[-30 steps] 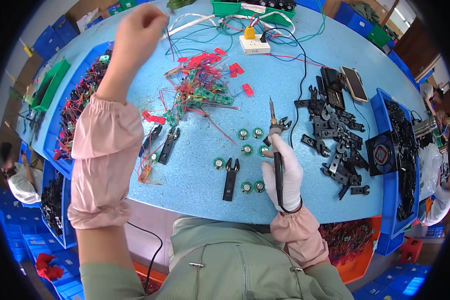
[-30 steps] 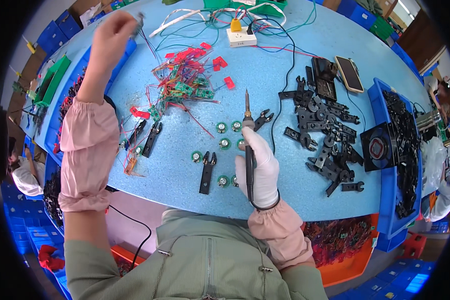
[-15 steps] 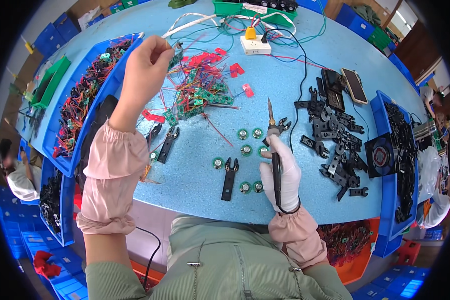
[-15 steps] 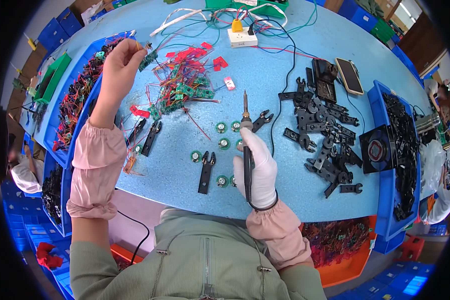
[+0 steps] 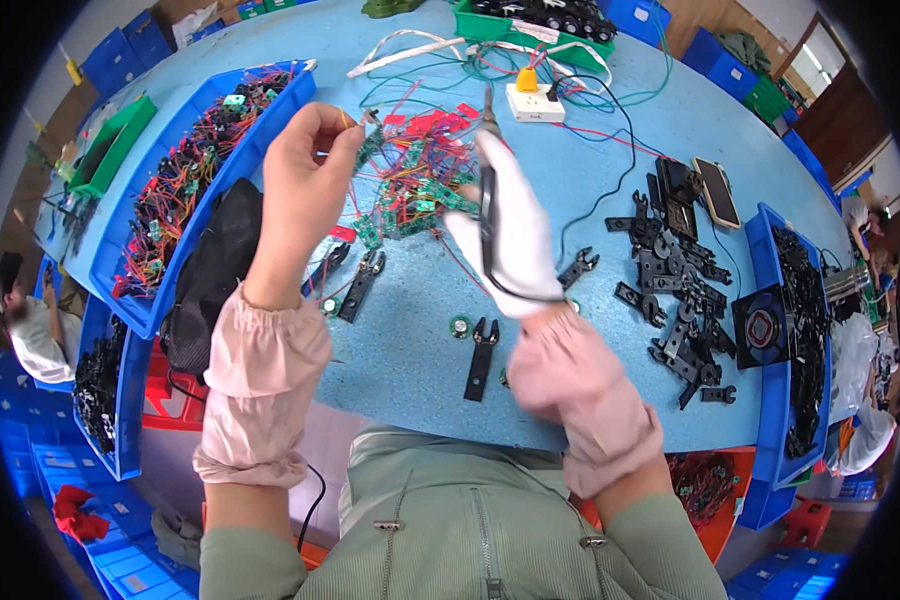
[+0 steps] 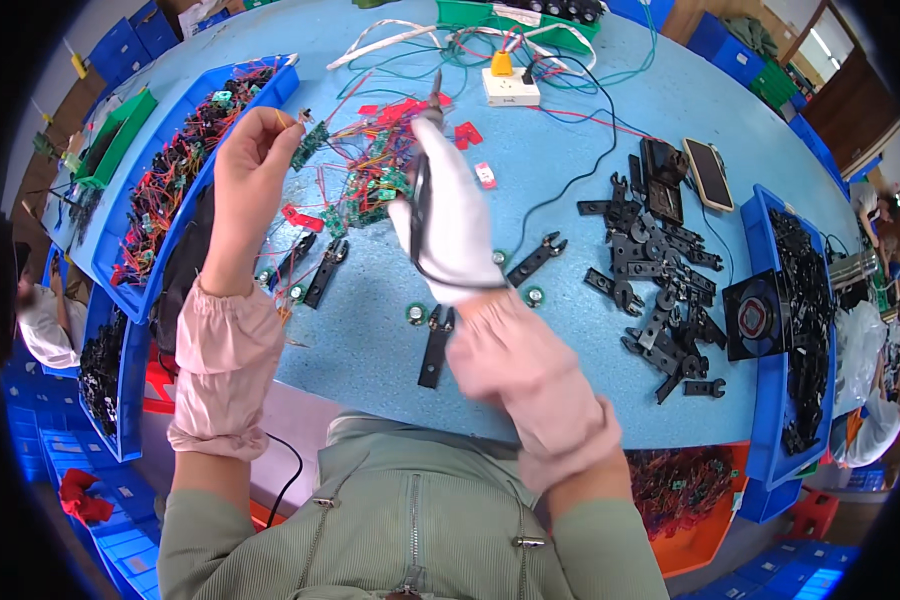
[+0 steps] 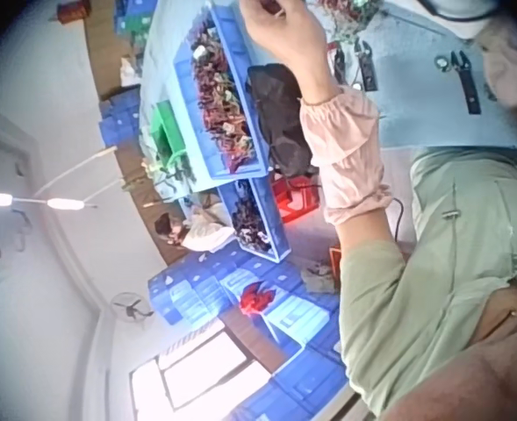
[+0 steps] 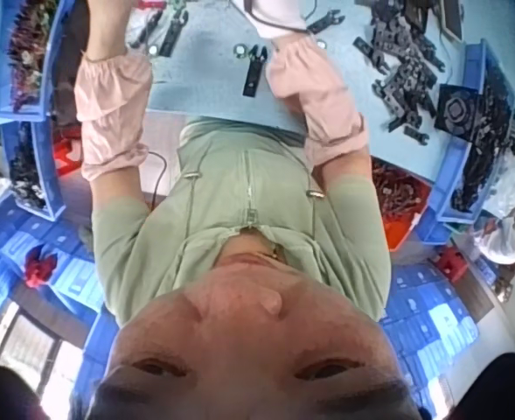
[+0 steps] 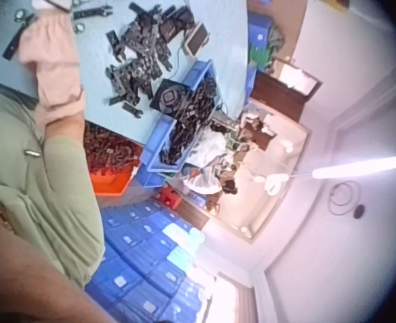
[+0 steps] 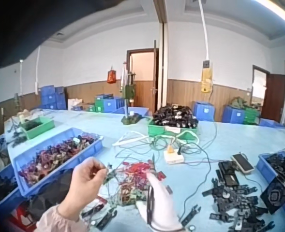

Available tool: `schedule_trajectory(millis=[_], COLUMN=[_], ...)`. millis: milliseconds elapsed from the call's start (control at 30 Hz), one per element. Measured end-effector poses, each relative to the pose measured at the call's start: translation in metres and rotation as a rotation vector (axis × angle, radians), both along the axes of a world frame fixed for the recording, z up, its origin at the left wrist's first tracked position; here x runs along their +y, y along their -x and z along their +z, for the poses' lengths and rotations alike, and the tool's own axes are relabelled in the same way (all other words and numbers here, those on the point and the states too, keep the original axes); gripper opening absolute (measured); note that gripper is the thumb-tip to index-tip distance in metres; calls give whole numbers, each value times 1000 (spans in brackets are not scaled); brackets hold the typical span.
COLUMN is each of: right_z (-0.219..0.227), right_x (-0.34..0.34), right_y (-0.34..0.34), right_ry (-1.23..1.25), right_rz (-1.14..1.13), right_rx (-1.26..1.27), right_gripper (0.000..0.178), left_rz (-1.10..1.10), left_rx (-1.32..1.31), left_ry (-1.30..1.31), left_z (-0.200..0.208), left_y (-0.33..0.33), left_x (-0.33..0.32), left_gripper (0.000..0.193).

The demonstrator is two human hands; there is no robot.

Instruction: The person solders wires from circuit boards to small round electronic components using a soldering iron, holding and positioning the parts in a table fixture.

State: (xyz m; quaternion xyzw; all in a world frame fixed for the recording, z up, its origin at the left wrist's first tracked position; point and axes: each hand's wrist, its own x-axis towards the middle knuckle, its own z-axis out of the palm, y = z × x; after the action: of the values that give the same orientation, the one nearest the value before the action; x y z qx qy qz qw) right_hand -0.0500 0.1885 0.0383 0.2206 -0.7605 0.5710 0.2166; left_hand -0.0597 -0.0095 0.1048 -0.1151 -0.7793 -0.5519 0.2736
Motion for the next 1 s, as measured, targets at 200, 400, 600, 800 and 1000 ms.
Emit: schedule_trajectory(millis=[200, 400, 600, 800, 1000], right_z=[-22, -43, -41, -35, -7], right_x=[-30, -41, -38, -28, -25], right_y=[44, 66, 64, 60, 42], right_ry=[-60, -183, -221, -11, 100], right_rz=[21, 38, 101, 199, 293], right_rx=[61, 109, 33, -207, -321], right_gripper=[78, 83, 87, 90, 91], left_rz=[12, 12, 307, 468, 436], left_rx=[-79, -82, -73, -167, -153], left_ry=[-148, -220, -273, -446, -493], left_z=[1, -22, -58, -72, -59], left_y=[-18, -34, -46, -52, -46], left_x=[3, -7, -30, -43, -44], left_gripper=[3, 2, 2, 4, 8])
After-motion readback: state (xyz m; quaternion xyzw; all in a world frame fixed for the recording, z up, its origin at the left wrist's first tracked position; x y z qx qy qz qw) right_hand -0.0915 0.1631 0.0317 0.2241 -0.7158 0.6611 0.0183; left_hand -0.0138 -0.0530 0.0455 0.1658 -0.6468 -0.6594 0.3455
